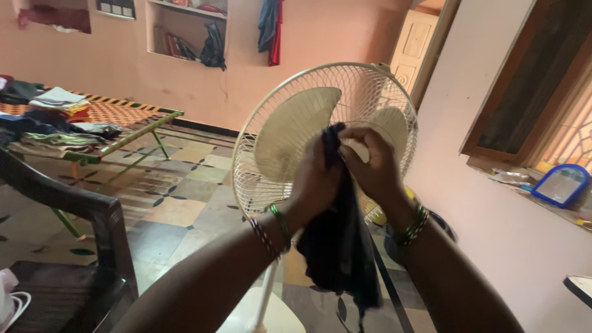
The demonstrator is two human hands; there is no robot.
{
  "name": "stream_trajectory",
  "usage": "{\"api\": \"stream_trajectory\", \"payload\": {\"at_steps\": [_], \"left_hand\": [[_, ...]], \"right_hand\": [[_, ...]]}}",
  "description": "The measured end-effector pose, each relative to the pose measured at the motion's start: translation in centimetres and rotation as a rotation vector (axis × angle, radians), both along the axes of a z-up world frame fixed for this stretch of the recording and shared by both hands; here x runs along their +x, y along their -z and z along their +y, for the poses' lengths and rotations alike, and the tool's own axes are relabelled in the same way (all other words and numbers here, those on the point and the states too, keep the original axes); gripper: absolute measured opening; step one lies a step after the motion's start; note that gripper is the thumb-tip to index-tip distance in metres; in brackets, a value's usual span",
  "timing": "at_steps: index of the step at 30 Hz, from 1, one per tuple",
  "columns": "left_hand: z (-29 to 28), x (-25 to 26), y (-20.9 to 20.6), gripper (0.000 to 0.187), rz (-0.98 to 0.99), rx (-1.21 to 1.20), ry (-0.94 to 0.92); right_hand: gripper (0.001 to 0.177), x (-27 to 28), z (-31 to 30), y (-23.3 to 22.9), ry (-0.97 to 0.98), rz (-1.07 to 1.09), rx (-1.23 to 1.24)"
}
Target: The person wipes the base and the front grill of a pedestal fan using a cloth while sitting on the floor.
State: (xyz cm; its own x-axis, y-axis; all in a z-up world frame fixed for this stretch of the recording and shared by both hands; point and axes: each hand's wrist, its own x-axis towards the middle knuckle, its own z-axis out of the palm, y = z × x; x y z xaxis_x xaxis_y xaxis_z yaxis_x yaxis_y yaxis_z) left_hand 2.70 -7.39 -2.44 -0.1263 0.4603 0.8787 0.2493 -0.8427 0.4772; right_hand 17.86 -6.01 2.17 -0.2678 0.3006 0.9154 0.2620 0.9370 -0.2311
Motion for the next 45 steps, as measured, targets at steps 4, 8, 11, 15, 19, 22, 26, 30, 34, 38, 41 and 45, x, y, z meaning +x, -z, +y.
{"api": "stream_trajectory", "payload": {"at_steps": [4, 8, 11, 15, 19, 22, 26, 30, 34, 38, 41, 45], "left_hand": [[2.2, -5.2, -5.6, 0.033, -0.089, 0.152, -0.318], [3.3, -9.7, -13.9, 0.033, -0.168, 0.275, -0.624], [4.5, -11.5, -18.5, 0.037, -0.164, 0.335, -0.701], [10.0, -11.9, -22.7, 0.044, -0.246, 0.251, -0.576], [15.0, -8.7, -25.7, 0.030, -0.180, 0.488, -0.648], [15.6, -6.1, -24.4, 0.041, 0.079, 0.192, -0.410], [13.1, -2.3, -21.1, 0.046, 0.679, 0.114, -0.315], [9.8, -2.5, -19.5, 0.047, 0.653, -0.075, -0.468], [7.9, -5.4, -18.6, 0.038, 0.685, -0.311, -0.510], [7.3, -8.4, -15.7, 0.027, 0.421, -0.038, -0.607], [6.9, -9.1, -14.4, 0.021, 0.313, 0.174, -0.616], [7.9, -6.1, -15.6, 0.023, 0.552, 0.332, -0.333]], "right_hand": [[0.031, -0.2, 2.0, -4.2, 0.276, -0.117, 0.372], [0.040, 0.9, 5.7, -9.1, 0.562, -0.144, 0.509], [0.042, 1.8, 8.9, -12.3, 0.684, -0.132, 0.503], [0.043, 1.3, 12.1, -13.5, 0.663, -0.204, 0.282], [0.045, -0.3, 12.1, -12.7, 0.746, -0.249, 0.071], [0.043, -1.6, 11.6, -12.8, 0.789, -0.223, 0.072], [0.047, -2.0, 12.2, -12.8, 0.906, -0.252, 0.019], [0.041, -1.6, 11.8, -12.3, 0.822, -0.225, 0.149], [0.037, -2.1, 10.9, -12.1, 0.817, -0.198, 0.120], [0.038, -2.5, 11.0, -12.0, 0.798, -0.174, 0.128], [0.041, -2.9, 11.0, -12.1, 0.853, -0.191, 0.189], [0.039, -2.8, 11.2, -12.1, 0.898, -0.214, 0.115]]}}
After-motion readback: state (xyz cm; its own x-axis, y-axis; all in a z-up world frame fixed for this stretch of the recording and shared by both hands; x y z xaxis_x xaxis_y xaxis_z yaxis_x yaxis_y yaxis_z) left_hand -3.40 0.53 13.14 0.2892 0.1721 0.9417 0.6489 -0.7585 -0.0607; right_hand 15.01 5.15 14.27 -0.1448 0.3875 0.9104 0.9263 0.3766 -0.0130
